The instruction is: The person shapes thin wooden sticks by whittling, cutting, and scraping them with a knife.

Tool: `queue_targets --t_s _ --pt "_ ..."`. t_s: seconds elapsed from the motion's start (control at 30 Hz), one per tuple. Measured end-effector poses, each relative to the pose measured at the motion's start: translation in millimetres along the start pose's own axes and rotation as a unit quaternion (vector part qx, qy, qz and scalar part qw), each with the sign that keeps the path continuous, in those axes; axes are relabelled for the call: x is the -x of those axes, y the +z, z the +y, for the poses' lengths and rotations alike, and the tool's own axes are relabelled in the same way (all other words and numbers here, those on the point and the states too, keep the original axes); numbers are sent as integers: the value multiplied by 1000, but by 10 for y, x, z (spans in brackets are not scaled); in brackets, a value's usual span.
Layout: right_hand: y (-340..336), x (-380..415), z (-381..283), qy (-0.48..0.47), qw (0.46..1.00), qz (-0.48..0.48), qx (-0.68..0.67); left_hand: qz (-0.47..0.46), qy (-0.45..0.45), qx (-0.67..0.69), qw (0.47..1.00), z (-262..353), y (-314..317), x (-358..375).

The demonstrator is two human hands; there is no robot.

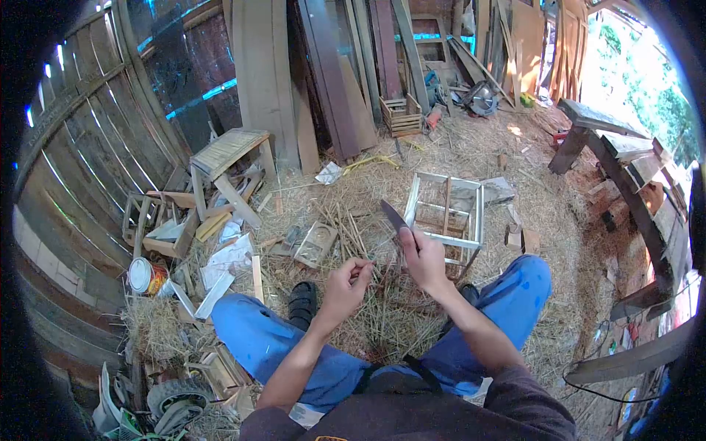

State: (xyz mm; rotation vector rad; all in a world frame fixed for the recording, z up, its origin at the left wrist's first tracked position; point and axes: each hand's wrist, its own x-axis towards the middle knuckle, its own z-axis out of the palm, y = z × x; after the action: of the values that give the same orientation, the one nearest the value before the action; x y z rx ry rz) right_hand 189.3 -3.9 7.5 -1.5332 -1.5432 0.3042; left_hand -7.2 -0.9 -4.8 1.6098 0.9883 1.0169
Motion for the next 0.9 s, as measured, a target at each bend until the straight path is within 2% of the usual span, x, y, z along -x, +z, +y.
queue_targets --t_s 0.07,0.1,0.2,0.23,0.33,0.37,0.47,0.6,0.63,0.73,0.77,0.87,0.9 --pt "16 120 -25 -12 1000 -8 28 1 7 -19 1000 -3 31 -18" --pt "57 245 -93 -43 999 -24 -3 -3 -2 -2 1000 -20 31 -17" --pt "117 166 -61 -89 996 -19 24 -5 -16 29 999 -22 9 -20" --pt "83 73 -53 -44 999 5 -7 1 -15 25 1000 30 3 -9" --pt "-16 -16 -100 -1 1000 6 11 4 4 -9 1000 10 27 -8" --pt "51 126 -80 -1 999 -31 -14 4 15 -23 1000 -4 39 -17" --pt "109 239 -121 -57 996 -60 35 -11 -18 34 999 -23 29 13" --pt "47 -14 -93 5 1000 -2 -2 -41 -15 59 997 0 -26 20" --pt "38 89 -158 24 998 -47 -22 -31 -18 84 996 -7 20 13" --pt "107 250 -174 -65 995 -77 23 -35 -7 106 994 -57 7 -17" --pt "121 203 -176 -32 998 -42 -46 -42 -1 104 994 -74 -15 -22" --pt "51 11 -97 3 999 -26 21 -37 -24 151 988 -12 8 -41" --pt "100 100 -122 -5 999 -34 -19 -41 -19 143 989 -30 11 -36"
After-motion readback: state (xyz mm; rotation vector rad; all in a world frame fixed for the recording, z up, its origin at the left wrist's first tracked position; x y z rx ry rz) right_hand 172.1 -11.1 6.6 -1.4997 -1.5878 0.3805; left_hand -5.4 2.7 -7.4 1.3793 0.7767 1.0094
